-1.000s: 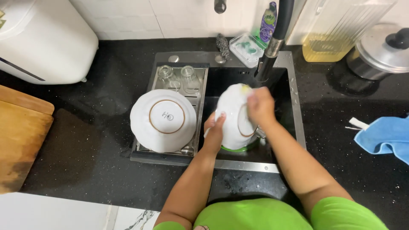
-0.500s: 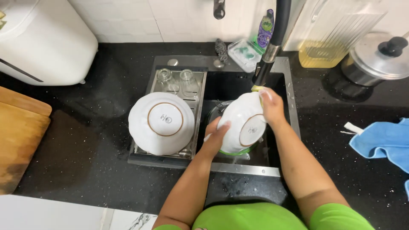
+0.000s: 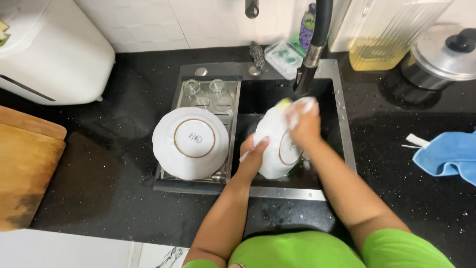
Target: Washing and rinsing plates, bowls, and cutlery in a kitchen sink.
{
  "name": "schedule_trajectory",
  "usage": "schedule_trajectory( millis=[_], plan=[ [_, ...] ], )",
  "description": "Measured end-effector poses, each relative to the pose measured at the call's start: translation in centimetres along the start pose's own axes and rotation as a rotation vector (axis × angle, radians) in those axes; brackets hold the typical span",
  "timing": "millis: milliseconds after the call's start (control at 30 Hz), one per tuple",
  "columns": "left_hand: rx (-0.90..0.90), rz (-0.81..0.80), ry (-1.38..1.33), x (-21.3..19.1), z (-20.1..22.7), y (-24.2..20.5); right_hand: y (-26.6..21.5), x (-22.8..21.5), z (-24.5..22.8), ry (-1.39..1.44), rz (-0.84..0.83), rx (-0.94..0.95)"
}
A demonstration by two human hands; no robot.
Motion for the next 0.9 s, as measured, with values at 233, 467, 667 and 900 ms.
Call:
schedule_trajectory(
  millis=[233,467,667,900],
  plan=[
    [0.057,-0.062,0.025,0.2,-0.6,0.1,-1.8,-0.3,-5.3,0.092,-0.182,-0.416],
    [0.026,-0.111,0.171,0.9,0.3,0.0,-0.3,-1.5,-2.1,0.127,-0.006,-0.136],
    [-0.008,-0.063,0.099,0.5,0.3,-0.3,0.3,0.2,1.6,0.219,-0.092,0.181],
    [0.093,-0.038,-0.055,-0.3,0.6,-0.2,-1.8,1.5,-2.0,0.114,-0.141,-0.366]
  ],
)
Point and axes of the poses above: each hand's wrist, its own y-axis towards the middle knuckle, its own x-axis out of the palm, z = x × y, the point moved 6 cm from there along y, towards the middle knuckle, and after that the axes turned 1 degree about -z, right-handed, at the moved point
